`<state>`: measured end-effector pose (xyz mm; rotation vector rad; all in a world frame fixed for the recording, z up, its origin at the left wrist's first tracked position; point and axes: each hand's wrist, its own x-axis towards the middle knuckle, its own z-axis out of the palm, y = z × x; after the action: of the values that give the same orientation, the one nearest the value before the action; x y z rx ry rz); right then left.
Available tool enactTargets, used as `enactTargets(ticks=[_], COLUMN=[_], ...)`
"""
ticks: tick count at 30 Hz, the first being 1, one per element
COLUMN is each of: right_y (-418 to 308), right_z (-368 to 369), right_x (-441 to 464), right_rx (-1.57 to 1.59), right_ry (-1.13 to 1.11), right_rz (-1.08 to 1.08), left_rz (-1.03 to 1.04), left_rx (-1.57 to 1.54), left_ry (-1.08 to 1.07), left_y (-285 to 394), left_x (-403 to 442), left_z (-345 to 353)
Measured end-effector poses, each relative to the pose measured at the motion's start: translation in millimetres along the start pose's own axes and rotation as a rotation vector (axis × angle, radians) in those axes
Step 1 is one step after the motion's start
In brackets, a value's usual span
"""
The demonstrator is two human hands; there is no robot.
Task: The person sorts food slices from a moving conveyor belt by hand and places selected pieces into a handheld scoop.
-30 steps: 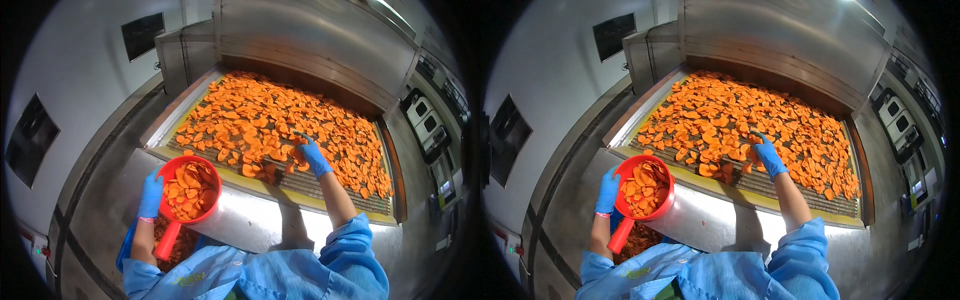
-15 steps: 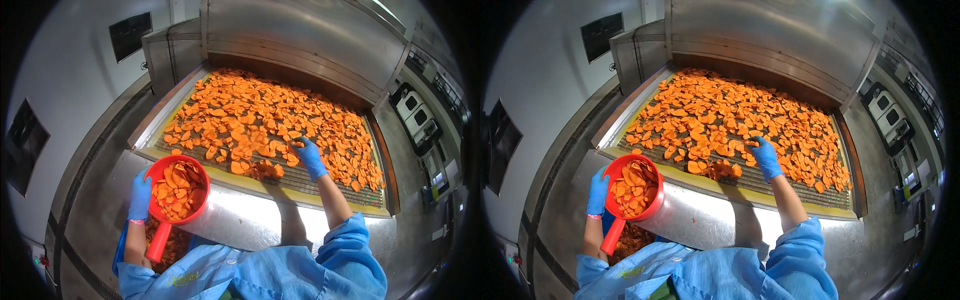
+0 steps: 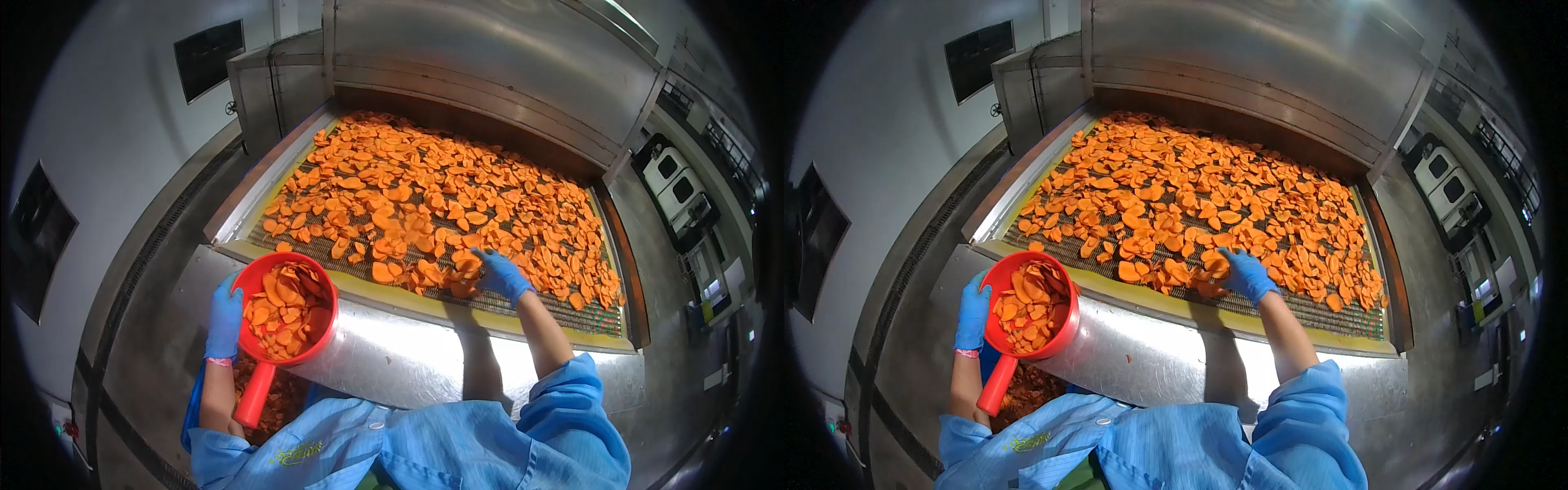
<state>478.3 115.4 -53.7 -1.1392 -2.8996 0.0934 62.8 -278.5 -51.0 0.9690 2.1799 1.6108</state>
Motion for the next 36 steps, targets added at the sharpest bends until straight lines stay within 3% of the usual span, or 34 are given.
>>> enactTargets(ticks=[5,7,9,12,18,23,25,27,29,31,34,36], right_y=[-82,-98,-94,-77,-59,-74,-79,-74,-61,-51,-53,-63], right_z=[11,33,54,63,25,-4,-17,-15,-7,-15,-29,-33], right_x=[14,26,42,69,73,76,82,90,108,117,125,116], right_rx=[0.428,0.341,0.26,0.641,1.204,1.27,1.001,0.931,0.546,0.696,0.931,0.855], right_ry=[0.089,0.039,0.134,0.142,0.147,0.169,0.189,0.198,0.41,0.298,0.086,-0.022], right_rz=[0.002,-0.037,-0.05,0.188,0.257,0.236,0.307,0.302,0.172,0.142,0.302,0.247], left_rz=[-0.028,-0.021,-0.018,-0.015,-0.013,0.004,0.011,0.022,0.036,-0.032,-0.027,-0.009], left_rx=[-0.098,-0.093,-0.088,-0.045,0.055,-0.004,0.008,0.039,0.068,0.039,0.016,0.009], left_ry=[0.017,0.017,0.026,0.054,0.066,0.041,0.056,0.068,0.092,0.067,0.072,0.077], left_y=[8,6,11,18,11,16,7,9,15,24,15,11], left_x=[-3,-3,-5,-8,-7,-6,-4,-6,-8,-10,-8,-8], left_z=[2,3,3,4,3,4,3,3,3,3,3,3])
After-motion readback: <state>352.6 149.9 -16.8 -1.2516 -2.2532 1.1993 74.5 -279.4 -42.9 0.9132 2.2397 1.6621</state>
